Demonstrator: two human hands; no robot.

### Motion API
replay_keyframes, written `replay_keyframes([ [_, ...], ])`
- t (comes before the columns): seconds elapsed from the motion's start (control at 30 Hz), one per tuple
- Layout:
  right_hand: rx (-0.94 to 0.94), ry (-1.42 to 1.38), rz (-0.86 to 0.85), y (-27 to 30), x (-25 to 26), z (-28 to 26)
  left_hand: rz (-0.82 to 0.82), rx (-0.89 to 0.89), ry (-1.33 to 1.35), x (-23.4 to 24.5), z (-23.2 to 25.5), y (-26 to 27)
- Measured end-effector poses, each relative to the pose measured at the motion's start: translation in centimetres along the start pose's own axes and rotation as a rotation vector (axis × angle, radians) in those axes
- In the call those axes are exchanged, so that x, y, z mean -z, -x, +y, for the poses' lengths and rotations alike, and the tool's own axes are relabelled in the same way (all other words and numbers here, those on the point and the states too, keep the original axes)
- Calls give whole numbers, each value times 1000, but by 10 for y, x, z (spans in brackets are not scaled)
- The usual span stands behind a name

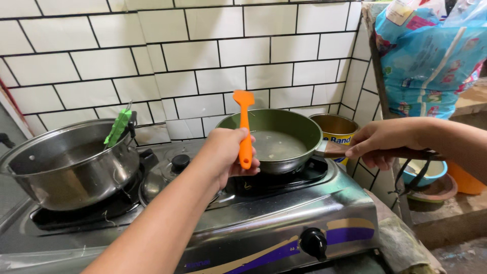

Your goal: The person stacks a pot, its lid, a frying pan, and a ladle together on the stove and carries the stack to a wooden shelf. They then lift the burner grates off the gas stove, soak and wring a sponge in a plastic pitcher of water, and wipe the tiled wall behind the stove.

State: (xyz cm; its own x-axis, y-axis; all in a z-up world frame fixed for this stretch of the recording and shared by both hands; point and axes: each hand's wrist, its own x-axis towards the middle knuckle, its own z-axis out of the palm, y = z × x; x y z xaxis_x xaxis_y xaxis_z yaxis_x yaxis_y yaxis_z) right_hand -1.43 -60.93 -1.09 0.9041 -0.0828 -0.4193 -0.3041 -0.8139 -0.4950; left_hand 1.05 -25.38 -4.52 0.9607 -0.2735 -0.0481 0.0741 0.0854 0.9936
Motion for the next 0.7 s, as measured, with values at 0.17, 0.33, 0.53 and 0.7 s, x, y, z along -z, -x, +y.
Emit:
replay_keyframes([
  [0.17, 28, -125, -53, 6, -9, -3, 5, -66, 8, -2, 2, -1],
  [0.33, 73, -229, -194, 26, -22, -12, -14, -57, -13, 0, 5, 0],
  [0.53, -48, -479, -217, 52, -39, -20, -7, -49, 0, 11, 9, 7],
  [0.7, 30, -662, -241, 51, -55, -11, 47, -38, -25, 26, 15, 17],
])
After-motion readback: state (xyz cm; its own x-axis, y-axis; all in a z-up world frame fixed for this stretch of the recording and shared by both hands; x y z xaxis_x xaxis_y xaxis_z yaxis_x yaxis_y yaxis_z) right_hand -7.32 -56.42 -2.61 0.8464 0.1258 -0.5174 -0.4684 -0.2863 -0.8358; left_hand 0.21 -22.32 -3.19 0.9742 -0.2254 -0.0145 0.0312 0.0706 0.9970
